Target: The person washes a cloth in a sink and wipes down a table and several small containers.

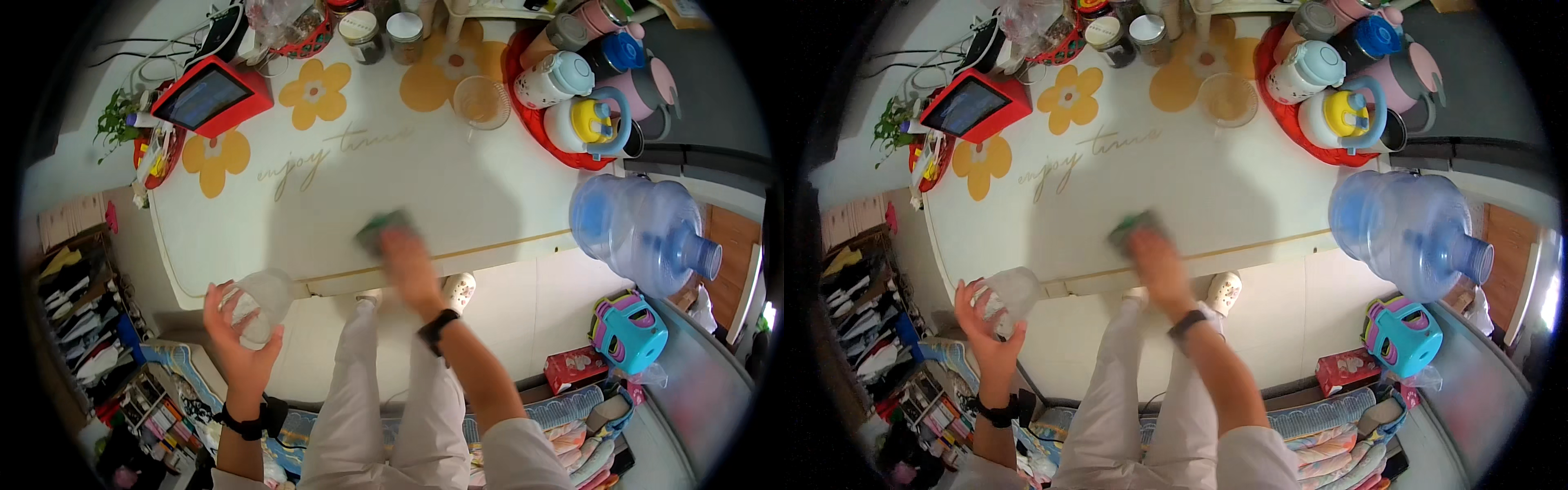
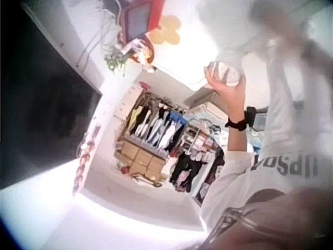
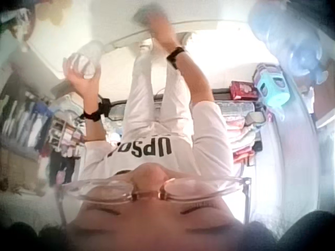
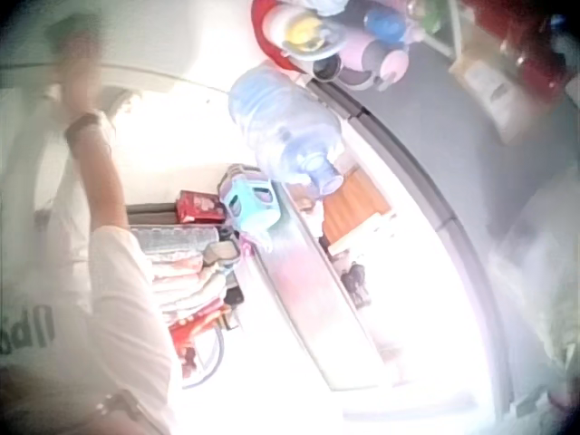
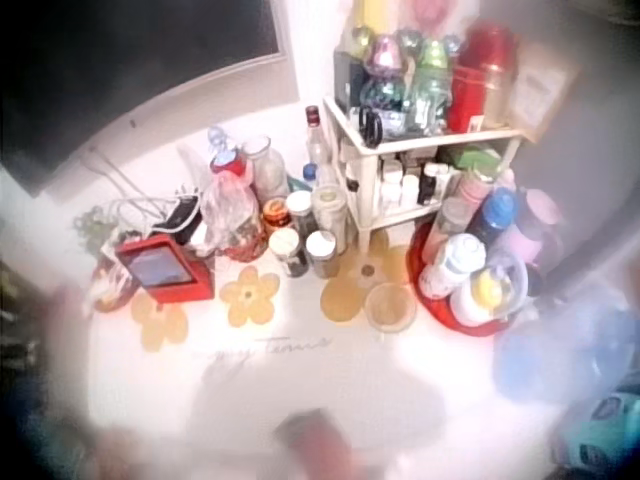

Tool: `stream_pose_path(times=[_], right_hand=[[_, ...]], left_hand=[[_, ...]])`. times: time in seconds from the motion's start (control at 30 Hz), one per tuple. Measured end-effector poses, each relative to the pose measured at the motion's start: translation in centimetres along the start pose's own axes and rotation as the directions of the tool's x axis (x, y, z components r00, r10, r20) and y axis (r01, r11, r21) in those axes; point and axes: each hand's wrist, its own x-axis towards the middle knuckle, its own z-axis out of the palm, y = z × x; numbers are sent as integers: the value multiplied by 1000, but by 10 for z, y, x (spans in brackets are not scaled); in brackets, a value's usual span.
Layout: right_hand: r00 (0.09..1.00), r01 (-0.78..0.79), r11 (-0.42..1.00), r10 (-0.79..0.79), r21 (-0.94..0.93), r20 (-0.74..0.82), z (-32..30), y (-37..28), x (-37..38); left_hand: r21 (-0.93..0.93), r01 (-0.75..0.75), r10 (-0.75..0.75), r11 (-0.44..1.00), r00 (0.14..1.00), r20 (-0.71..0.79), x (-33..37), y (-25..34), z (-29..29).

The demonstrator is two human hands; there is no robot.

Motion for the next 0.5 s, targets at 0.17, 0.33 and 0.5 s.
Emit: stream_pose_path(times=[0.17, 0.33, 0.5], right_hand=[[878, -450, 872, 393, -191, -273, -46, 39, -5], [966, -225, 973, 217, -50, -139, 48, -28, 0], [980, -196, 804, 174, 561, 93, 105, -111, -5]], left_hand=[[-41, -141, 146, 989, 971, 188, 34, 1, 20], [-61, -230, 237, 971, 936, 260, 70, 27, 63], [-59, -279, 282, 958, 896, 342, 79, 74, 102]])
